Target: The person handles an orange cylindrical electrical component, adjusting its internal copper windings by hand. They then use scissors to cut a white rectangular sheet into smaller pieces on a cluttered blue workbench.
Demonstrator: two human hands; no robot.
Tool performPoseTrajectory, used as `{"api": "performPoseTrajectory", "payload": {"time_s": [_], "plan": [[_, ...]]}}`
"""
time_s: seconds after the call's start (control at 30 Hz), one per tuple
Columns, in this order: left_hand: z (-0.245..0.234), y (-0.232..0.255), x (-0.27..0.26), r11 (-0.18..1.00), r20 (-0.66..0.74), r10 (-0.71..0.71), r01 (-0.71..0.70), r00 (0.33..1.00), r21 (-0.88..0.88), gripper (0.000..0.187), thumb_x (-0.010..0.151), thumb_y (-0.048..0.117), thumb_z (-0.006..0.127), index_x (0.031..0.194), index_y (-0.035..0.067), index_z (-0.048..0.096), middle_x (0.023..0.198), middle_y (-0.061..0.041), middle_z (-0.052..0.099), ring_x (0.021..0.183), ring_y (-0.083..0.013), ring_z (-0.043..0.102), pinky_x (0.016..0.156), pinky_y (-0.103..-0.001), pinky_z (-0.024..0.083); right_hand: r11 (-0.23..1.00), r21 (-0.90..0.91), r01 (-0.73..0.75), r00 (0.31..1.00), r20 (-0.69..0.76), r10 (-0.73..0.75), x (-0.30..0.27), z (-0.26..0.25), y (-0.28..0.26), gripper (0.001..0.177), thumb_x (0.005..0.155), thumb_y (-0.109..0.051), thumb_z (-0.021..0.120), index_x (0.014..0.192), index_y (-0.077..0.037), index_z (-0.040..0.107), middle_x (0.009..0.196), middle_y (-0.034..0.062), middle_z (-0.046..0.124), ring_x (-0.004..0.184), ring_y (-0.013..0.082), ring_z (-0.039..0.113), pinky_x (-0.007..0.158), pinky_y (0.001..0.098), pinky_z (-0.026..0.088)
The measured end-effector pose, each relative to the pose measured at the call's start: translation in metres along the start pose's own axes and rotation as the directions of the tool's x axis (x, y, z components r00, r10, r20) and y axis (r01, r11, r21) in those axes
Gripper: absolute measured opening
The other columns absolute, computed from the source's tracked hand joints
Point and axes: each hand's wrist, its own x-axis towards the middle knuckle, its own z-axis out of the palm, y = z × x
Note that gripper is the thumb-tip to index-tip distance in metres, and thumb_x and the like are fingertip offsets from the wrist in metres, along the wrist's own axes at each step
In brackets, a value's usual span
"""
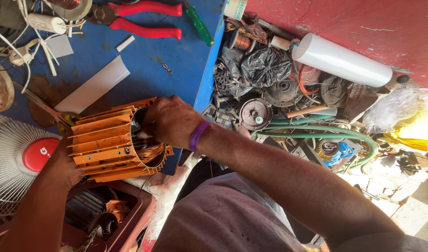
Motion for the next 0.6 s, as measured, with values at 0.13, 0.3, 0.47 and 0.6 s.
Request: {"api": "performPoseTrajectory", "payload": {"time_s": [0.13,0.3,0.47,0.6], "plan": [[0.005,0.0,0.002,1.0,0.041,0.013,-0.013,0.999,0.008,0.047,0.106,0.045,0.049,0.135,0.01,0.06,0.124,-0.007,0.067,0.106,-0.02,0.067,0.088,-0.038,0.056,0.983,-0.178,-0.049,0.997,0.044,0.058,0.006,-0.005,-0.012,0.029,0.088,-0.042,0.073,0.102,-0.018,0.08,0.108,0.0118,0.071,0.098,0.0278,0.072,0.085,0.0395,0.059],[0.008,0.001,0.004,1.0,0.05,0.01,-0.01,0.999,0.002,0.046,0.105,0.044,0.051,0.135,0.01,0.06,0.123,-0.008,0.068,0.104,-0.02,0.068,0.087,-0.038,0.057,0.937,-0.347,-0.044,0.99,0.113,0.088,0.015,-0.013,-0.024,0.036,0.086,-0.047,0.073,0.108,-0.019,0.077,0.111,0.015,0.067,0.104,0.0305,0.069,0.09,0.0423,0.056],[0.004,-0.001,0.0,1.0,0.068,0.016,-0.017,0.998,0.012,0.045,0.105,0.042,0.052,0.134,0.009,0.061,0.122,-0.009,0.068,0.102,-0.0199,0.068,0.086,-0.037,0.057,0.931,-0.36,-0.062,0.989,0.103,0.106,0.012,-0.013,-0.026,0.038,0.086,-0.046,0.072,0.117,-0.025,0.077,0.112,0.0162,0.064,0.102,0.0329,0.067,0.085,0.0438,0.057],[0.017,0.016,-0.022,0.927,0.085,0.139,-0.16,0.987,0.34,0.043,0.102,0.033,0.054,0.137,0.009,0.06,0.123,-0.011,0.069,0.103,-0.0213,0.068,0.086,-0.039,0.057,0.993,-0.109,-0.051,0.989,0.133,0.066,0.002,-0.024,-0.02,0.027,0.092,-0.041,0.068,0.108,-0.023,0.082,0.103,0.0039,0.079,0.097,0.0208,0.074,0.089,0.0393,0.059]]}}
